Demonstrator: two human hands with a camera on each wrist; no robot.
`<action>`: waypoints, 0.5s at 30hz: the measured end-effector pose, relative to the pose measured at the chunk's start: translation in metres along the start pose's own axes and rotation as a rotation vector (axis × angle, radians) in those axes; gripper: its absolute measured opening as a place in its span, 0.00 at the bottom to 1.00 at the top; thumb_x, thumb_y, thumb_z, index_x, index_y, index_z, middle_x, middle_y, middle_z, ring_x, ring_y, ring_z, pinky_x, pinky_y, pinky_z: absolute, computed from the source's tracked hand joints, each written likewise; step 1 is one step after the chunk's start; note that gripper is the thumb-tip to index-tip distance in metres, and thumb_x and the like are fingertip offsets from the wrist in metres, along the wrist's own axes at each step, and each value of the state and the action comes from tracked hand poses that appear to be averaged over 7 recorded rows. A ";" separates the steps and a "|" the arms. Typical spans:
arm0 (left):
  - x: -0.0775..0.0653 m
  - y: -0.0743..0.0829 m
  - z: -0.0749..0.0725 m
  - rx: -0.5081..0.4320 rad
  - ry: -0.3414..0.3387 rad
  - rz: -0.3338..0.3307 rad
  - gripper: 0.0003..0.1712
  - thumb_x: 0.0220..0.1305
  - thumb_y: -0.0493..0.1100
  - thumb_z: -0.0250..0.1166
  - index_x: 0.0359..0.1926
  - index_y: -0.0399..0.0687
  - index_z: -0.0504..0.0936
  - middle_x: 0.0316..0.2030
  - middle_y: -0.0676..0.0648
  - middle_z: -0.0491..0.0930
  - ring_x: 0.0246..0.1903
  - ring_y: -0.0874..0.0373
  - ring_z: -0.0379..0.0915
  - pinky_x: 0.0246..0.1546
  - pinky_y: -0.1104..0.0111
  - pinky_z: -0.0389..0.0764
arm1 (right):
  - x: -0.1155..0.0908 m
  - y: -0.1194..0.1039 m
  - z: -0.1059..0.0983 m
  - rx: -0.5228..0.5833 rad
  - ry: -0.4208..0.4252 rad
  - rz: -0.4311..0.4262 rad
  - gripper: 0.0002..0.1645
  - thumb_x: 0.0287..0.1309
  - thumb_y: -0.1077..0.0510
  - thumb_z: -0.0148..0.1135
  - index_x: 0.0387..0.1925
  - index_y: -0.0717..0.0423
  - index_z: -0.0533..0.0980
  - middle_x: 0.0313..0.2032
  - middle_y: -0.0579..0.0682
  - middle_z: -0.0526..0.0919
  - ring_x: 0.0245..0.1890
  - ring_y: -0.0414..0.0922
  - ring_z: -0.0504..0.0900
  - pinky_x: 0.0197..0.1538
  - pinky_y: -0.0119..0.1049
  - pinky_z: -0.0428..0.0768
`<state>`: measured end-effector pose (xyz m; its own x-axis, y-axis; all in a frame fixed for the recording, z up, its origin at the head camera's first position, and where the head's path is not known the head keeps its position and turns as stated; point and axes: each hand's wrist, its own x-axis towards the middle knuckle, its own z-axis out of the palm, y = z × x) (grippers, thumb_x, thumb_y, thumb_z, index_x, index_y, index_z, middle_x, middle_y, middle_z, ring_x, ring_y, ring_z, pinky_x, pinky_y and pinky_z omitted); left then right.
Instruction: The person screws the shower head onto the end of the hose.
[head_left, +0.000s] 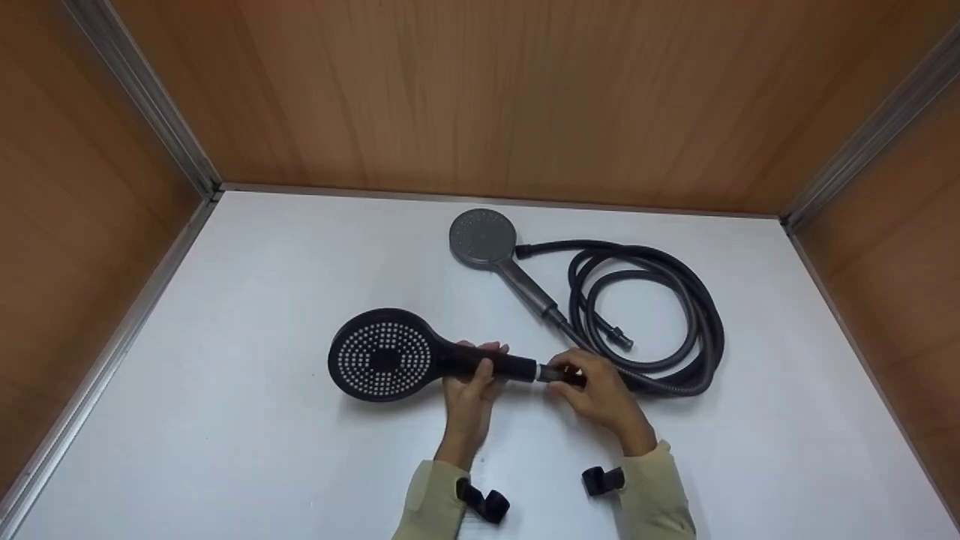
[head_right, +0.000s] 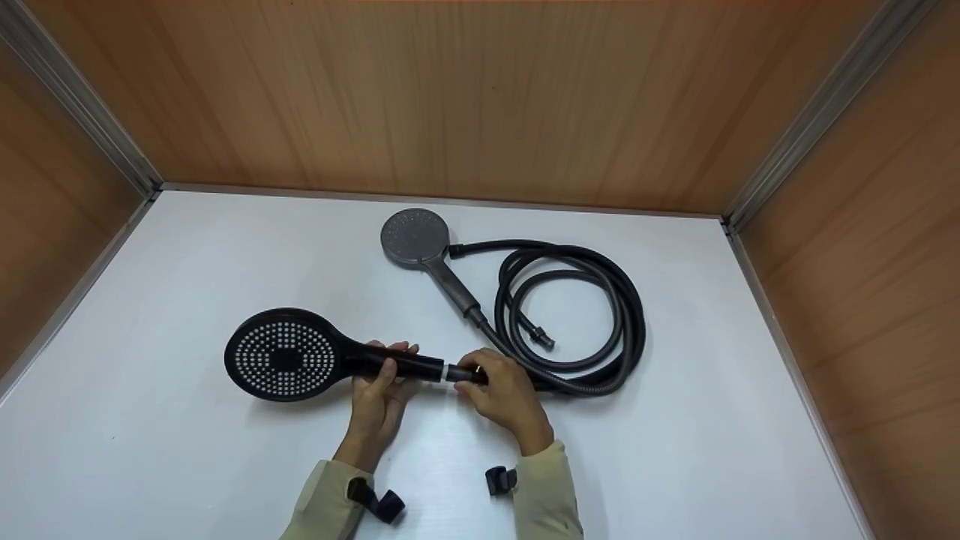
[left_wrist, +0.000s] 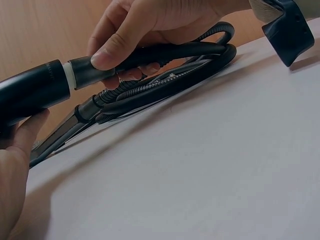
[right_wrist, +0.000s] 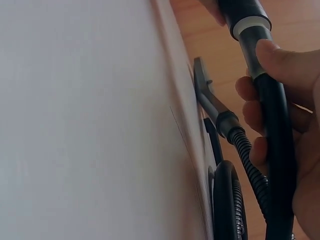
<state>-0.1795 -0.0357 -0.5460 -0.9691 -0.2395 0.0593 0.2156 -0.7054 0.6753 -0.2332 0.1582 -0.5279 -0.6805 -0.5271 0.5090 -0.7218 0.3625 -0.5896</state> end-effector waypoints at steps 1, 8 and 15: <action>0.000 0.000 0.000 -0.001 0.004 -0.003 0.22 0.61 0.36 0.64 0.48 0.47 0.60 0.44 0.49 0.80 0.51 0.51 0.78 0.58 0.52 0.77 | 0.000 -0.001 0.000 0.001 0.000 0.008 0.18 0.42 0.68 0.73 0.37 0.58 0.77 0.32 0.49 0.83 0.31 0.42 0.80 0.35 0.35 0.81; 0.000 0.001 0.001 -0.004 0.010 -0.012 0.23 0.61 0.37 0.64 0.49 0.47 0.59 0.44 0.50 0.80 0.51 0.52 0.79 0.58 0.53 0.78 | 0.001 -0.001 0.000 0.033 0.012 0.034 0.20 0.38 0.72 0.73 0.34 0.56 0.75 0.29 0.48 0.81 0.28 0.39 0.78 0.29 0.30 0.80; -0.001 0.000 0.000 -0.016 0.008 0.001 0.23 0.59 0.37 0.66 0.48 0.47 0.61 0.43 0.50 0.81 0.50 0.52 0.79 0.58 0.53 0.78 | 0.000 0.001 0.000 0.026 0.030 -0.011 0.18 0.39 0.68 0.74 0.35 0.57 0.78 0.31 0.49 0.82 0.30 0.39 0.78 0.31 0.31 0.80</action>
<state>-0.1787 -0.0357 -0.5455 -0.9680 -0.2452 0.0540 0.2184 -0.7159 0.6632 -0.2335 0.1587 -0.5286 -0.6766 -0.5070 0.5340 -0.7258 0.3369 -0.5997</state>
